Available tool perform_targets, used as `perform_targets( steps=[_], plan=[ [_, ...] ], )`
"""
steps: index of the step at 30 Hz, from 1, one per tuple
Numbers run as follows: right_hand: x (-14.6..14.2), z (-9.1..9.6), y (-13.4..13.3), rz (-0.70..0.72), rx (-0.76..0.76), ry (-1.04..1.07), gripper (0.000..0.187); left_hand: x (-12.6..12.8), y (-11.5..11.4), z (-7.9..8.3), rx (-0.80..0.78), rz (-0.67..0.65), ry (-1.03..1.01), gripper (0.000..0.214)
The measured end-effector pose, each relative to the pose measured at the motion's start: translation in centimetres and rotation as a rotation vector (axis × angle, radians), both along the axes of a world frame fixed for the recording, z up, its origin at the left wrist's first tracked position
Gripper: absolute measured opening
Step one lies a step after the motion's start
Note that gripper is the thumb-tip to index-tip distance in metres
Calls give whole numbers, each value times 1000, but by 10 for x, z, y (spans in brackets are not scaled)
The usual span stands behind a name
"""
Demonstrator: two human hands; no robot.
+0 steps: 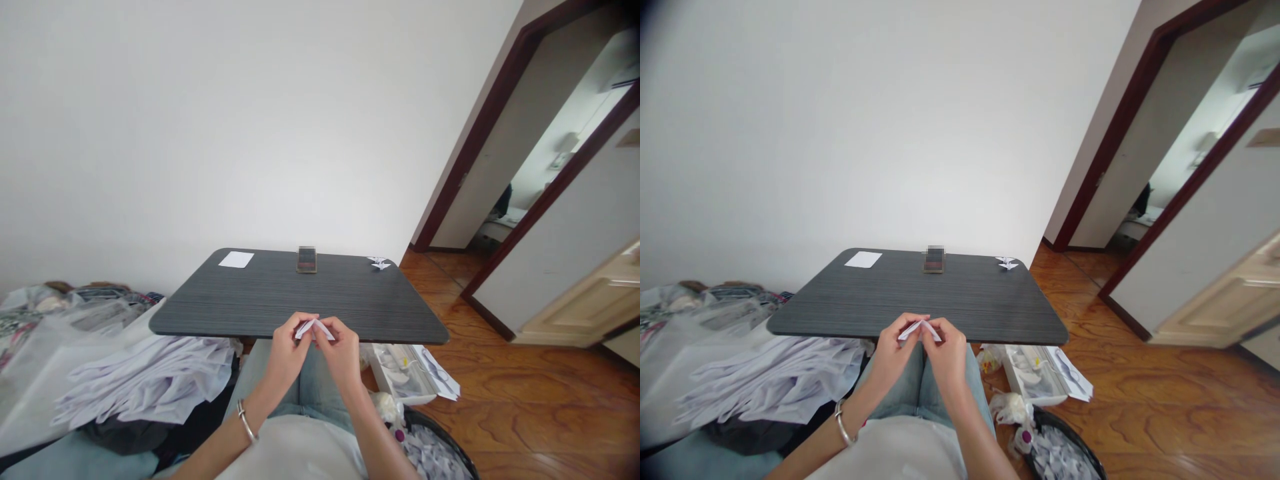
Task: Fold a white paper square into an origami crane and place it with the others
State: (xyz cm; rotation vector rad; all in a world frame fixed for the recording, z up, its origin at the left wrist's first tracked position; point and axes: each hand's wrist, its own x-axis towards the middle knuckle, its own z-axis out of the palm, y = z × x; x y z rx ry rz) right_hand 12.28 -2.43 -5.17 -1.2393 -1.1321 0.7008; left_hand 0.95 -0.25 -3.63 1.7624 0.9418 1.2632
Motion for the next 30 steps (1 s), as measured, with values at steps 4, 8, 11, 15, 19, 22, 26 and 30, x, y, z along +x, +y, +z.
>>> perform_targets(
  steps=[4, 8, 11, 15, 19, 22, 26, 30],
  plan=[
    [-1, 1, -1, -12, 1, 21, 17, 1, -1, -2, 1, -21, -58, 17],
    [-3, 2, -3, 4, 37, 66, 16, 1, -1, -2, -1, -53, -191, 14],
    [-5, 3, -5, 25, 115, 87, 14, 2, -3, 2, -26, -69, -277, 13],
    [-5, 6, -9, 44, 244, 54, 10, 2, -6, 7, -86, -53, -383, 11],
    [-5, 10, -12, 61, 311, 15, 11, 1, -7, 9, -76, -26, -422, 9],
    [-5, 10, -13, 68, 331, 22, 10, 0, -6, 8, -53, -45, -416, 8],
    [-4, 10, -13, 71, 354, 81, 9, -2, -6, 5, -26, -89, -440, 7],
    [-5, 11, -14, 107, 366, 144, 7, -4, -5, 2, 2, -160, -465, 12]
  ],
)
